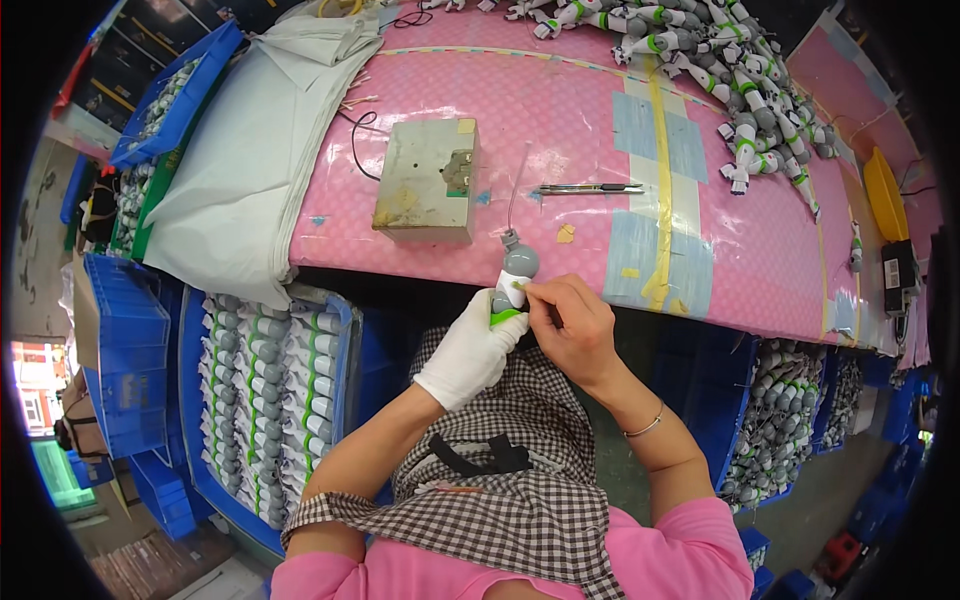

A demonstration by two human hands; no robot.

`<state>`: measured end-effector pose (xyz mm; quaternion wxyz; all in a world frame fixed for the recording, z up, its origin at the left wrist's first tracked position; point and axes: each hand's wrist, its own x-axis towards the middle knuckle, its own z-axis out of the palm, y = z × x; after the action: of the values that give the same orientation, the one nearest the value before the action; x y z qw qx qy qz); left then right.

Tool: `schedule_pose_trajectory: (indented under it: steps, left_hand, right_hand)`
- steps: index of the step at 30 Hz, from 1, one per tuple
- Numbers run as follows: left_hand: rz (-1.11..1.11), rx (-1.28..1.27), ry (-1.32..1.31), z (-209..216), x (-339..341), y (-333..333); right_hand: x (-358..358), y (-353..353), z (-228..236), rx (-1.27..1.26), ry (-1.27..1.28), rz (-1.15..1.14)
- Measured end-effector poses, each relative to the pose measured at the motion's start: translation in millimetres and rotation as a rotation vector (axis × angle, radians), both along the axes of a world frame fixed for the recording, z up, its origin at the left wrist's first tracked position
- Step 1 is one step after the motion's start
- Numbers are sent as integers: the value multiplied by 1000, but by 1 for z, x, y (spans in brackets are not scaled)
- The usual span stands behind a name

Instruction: Applying seals or components to the necks of plastic tubes and organizing them into a crate.

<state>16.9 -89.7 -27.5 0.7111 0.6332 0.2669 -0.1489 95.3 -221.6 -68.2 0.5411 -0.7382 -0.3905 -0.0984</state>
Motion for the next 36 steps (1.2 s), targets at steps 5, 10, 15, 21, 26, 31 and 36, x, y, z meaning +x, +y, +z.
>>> schedule_pose_trajectory:
  steps: [5,10,15,21,26,31,36]
  left_hand:
    - [-14,77,-20,-8,-1,-1]
    - [-76,237,-104,-20,-2,3]
    - [-129,290,-61,-16,-2,5]
    - [-134,444,-188,-17,-2,3]
    - [-125,456,-191,-20,-3,3]
    - [-129,495,-180,-15,-1,2]
    - [-138,579,-190,-17,-3,-1]
  right_hand:
    - [2,2,0,-1,-28,-29]
    - [0,1,-2,-23,-54,-9]
    - [1,2,-1,-15,-95,-52]
    - [-2,1,-5,-7,-68,-89]
    - [-4,1,-7,10,-93,-96]
    - [-3,4,-4,17,-88,-106]
    - [-5,1,-1,-27,-85,-93]
